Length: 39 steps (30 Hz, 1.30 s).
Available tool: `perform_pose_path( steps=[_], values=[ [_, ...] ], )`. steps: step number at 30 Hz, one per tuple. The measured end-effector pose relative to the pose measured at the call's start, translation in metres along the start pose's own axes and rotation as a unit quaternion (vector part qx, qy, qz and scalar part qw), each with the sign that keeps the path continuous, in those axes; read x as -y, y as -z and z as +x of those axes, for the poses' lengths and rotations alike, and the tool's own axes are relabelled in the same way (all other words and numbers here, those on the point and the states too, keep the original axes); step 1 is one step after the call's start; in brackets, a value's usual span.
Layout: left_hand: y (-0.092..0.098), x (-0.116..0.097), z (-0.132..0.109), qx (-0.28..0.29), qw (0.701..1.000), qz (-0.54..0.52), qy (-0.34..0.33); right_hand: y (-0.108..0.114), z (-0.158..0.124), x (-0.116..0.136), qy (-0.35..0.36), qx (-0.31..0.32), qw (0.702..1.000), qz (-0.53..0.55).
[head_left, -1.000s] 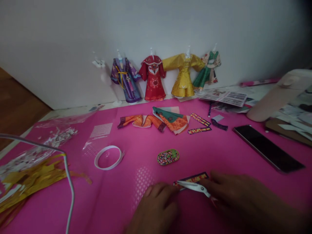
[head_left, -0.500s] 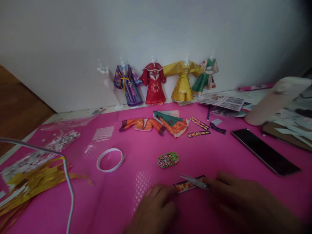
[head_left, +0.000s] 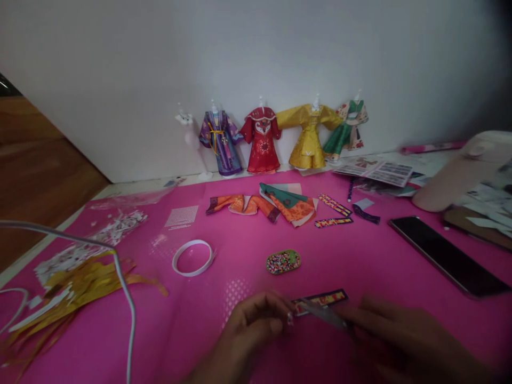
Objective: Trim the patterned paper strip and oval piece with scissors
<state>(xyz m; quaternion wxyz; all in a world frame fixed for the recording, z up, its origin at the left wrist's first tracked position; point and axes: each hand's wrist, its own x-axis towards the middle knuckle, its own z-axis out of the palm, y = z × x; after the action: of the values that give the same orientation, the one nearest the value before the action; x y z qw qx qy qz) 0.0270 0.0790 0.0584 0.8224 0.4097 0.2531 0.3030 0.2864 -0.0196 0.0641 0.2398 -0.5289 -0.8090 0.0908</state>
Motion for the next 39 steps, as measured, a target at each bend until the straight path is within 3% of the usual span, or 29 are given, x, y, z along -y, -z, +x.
perform_pose_path(
  steps=[3, 9, 14, 20, 39],
  values=[
    [-0.006, -0.001, 0.0007, -0.041, 0.996, -0.073, 0.034, -0.0019, 0.0012, 0.0015, 0.045, 0.0, 0.999, 0.023],
    [-0.0087, -0.0023, 0.0023, -0.09, 0.991, -0.089, 0.038, -0.004, 0.0034, 0.0037, 0.074, -0.005, 0.997, 0.032],
    [-0.0079, -0.0026, 0.0025, -0.089, 0.991, -0.087, 0.04, -0.0043, 0.0032, 0.0034, 0.059, 0.033, 0.997, 0.038],
    [-0.0088, -0.0021, 0.0023, -0.101, 0.991, -0.069, 0.046, -0.0023, 0.0059, 0.0066, 0.06, -0.001, 0.997, 0.04],
    [-0.0072, -0.0002, 0.0024, -0.082, 0.995, -0.039, 0.038, -0.0024, 0.0055, 0.0073, 0.049, 0.018, 0.998, 0.022]
  ],
)
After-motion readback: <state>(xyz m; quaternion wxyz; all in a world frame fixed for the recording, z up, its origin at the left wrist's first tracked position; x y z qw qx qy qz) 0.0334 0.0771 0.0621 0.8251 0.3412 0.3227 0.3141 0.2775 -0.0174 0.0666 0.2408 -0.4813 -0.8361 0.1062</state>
